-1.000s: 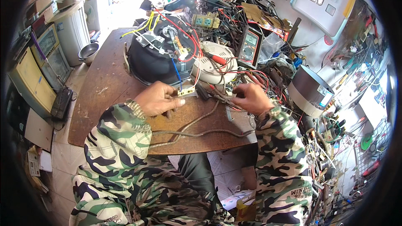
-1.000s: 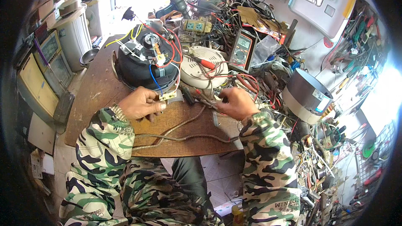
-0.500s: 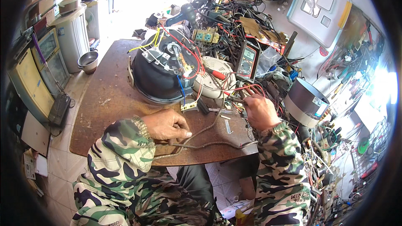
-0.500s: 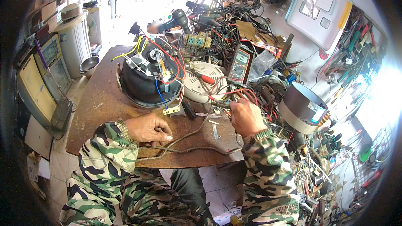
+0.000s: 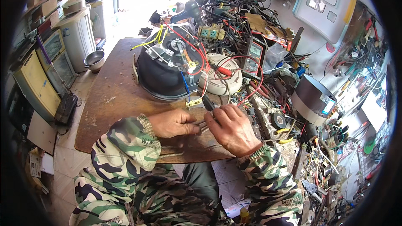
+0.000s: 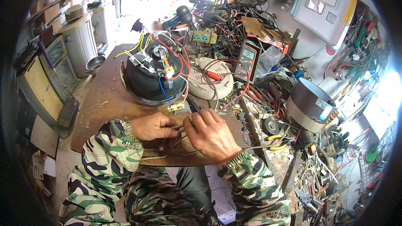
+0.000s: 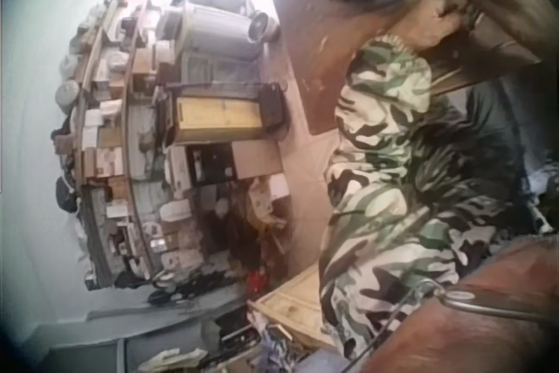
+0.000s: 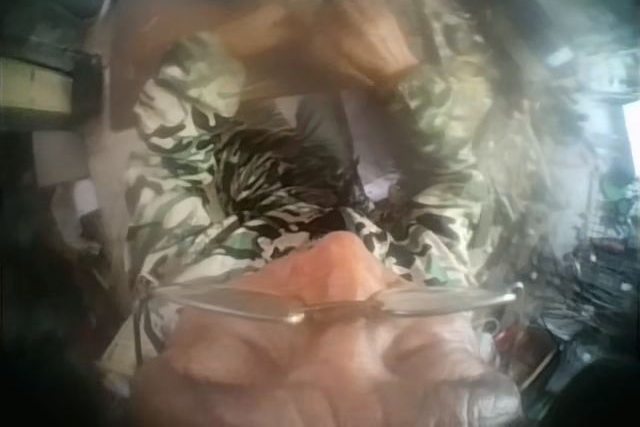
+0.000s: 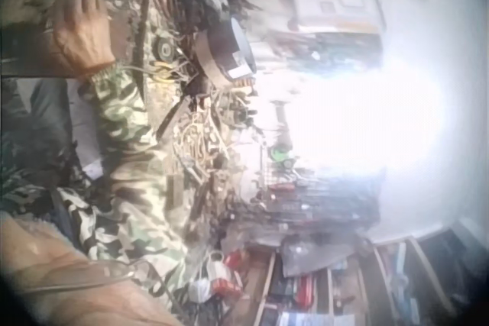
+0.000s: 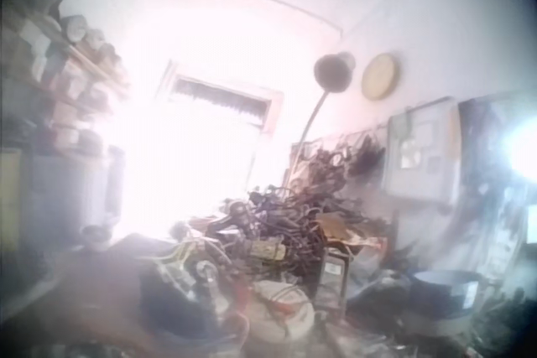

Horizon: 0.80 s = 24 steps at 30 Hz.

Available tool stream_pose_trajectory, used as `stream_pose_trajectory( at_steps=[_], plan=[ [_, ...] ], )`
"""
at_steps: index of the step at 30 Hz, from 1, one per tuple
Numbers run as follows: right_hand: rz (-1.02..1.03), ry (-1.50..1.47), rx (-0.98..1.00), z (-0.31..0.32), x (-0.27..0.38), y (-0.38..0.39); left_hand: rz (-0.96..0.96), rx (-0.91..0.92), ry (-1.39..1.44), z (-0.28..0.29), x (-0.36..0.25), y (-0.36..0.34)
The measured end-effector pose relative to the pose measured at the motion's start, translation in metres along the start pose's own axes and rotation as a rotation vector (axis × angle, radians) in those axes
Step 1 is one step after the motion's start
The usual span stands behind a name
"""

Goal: The person uses a multimeter to test electrical continuity on a small circuit board connected to a motor assembly. They repeatedly touch the multimeter probes to different points on the board and observe the readings. Finally, they pick up a plastic appliance housing and place it over the motor.

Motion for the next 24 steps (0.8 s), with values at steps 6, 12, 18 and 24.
stream_pose_trajectory(
  at_steps=[6, 12, 18, 24],
  plan=[
    [-0.114, -0.045, -0.394, 0.005, 0.033, 0.038, 0.023, -0.072, 0.083, -0.002, 0.0, -0.001],
    [-0.723, -0.699, 0.061, -0.032, 0.009, 0.049, 0.015, -0.035, 0.058, -0.005, 0.004, -0.003],
    [-0.322, -0.806, 0.532, -0.036, -0.053, 0.045, 0.022, -0.051, 0.041, -0.001, 0.002, 0.003],
    [-0.886, -0.341, -0.024, -0.066, -0.213, 0.045, -0.059, -0.115, 0.055, 0.001, -0.006, -0.003]
  ],
)
Point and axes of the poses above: each hand's wrist, its own y-axis away from the middle knuckle, its own z-axis out of the back of the hand, x = y × z, the point moved 4 cm from there along -y, towards the middle knuckle, and after that the axes turned 6 degrees about -z, right-handed, at the moved point
